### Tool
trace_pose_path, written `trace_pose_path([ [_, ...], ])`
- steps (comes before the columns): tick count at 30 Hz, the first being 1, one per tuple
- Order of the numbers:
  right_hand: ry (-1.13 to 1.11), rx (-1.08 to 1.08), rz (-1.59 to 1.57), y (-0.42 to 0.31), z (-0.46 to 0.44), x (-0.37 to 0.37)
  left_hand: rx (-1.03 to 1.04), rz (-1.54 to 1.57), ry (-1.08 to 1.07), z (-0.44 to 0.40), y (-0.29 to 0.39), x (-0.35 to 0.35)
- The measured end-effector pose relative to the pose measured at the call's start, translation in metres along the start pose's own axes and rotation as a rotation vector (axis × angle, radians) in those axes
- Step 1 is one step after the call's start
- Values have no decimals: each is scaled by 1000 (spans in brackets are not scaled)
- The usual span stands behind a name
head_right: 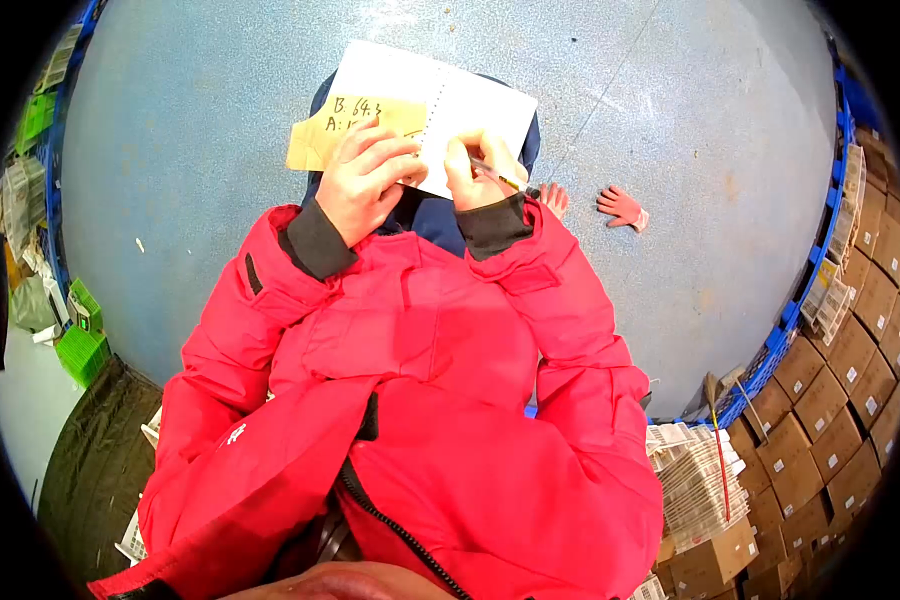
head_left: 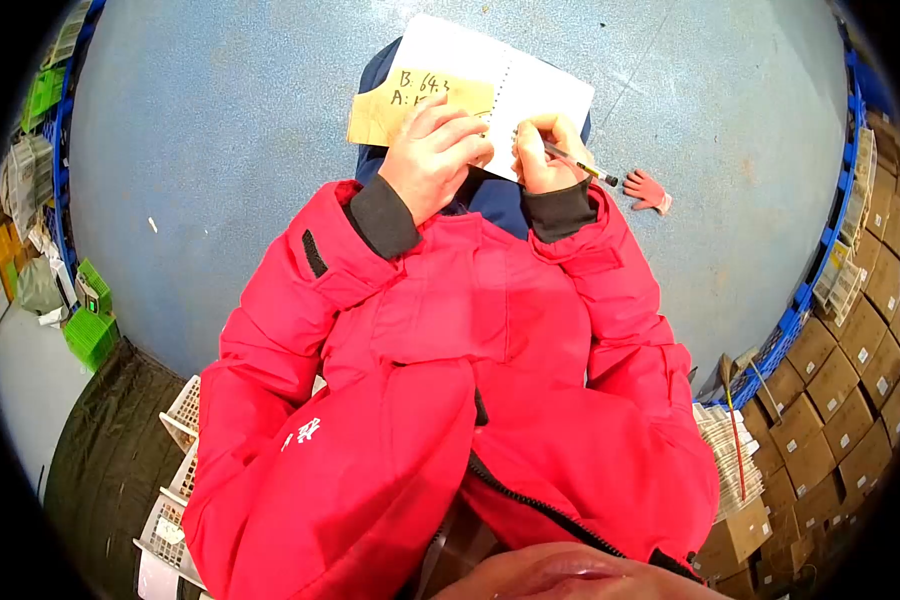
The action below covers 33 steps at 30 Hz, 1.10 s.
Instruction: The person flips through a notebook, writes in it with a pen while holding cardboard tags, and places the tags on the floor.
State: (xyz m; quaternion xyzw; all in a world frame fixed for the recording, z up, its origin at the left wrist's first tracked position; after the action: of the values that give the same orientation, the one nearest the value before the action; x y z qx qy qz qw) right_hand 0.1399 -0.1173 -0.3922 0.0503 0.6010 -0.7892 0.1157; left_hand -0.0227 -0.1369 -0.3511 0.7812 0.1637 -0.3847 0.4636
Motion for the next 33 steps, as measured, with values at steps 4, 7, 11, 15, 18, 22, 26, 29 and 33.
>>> trace_pose_path([
  [4,23,2,18,-3,0,0,-3,2,3,1,-1,1],
  [7,9,-2,32,-6,1,1,-3,-5,0,0,0,0],
  [11,-10,43,-42,-3,0,-1,-2,5,6,0,-1,0],
  [15,-8,62,-22,-4,-1,-1,-5,0,0,0,-2,1],
  [18,-5,55,-8,-4,-2,-1,-7,7,2,0,-1,0],
  [22,-13,20,-3,-5,-1,0,-3,-2,-3,0,-1,1],
  [26,-33,5,-12,-2,-1,0,3,-4,14,0,-2,1],
  [29,-16,5,-19,-1,-1,0,-5,-1,6,0,-1,0],
  [33,-10,-1,-2,-5,0,1,-10,1,16,0,-2,2],
])
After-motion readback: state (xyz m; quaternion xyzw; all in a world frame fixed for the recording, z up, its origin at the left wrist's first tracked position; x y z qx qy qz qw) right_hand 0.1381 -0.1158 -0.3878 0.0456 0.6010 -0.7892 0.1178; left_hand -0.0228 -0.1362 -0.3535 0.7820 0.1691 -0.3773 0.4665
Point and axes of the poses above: each hand's wrist, its own z-axis away from the middle knuckle, its own x-axis out of the palm, y = z × x, the point moved 5 cm from there along -z, towards the middle knuckle, and after that the axes turned 6 degrees about -y, right-handed, at the moved point
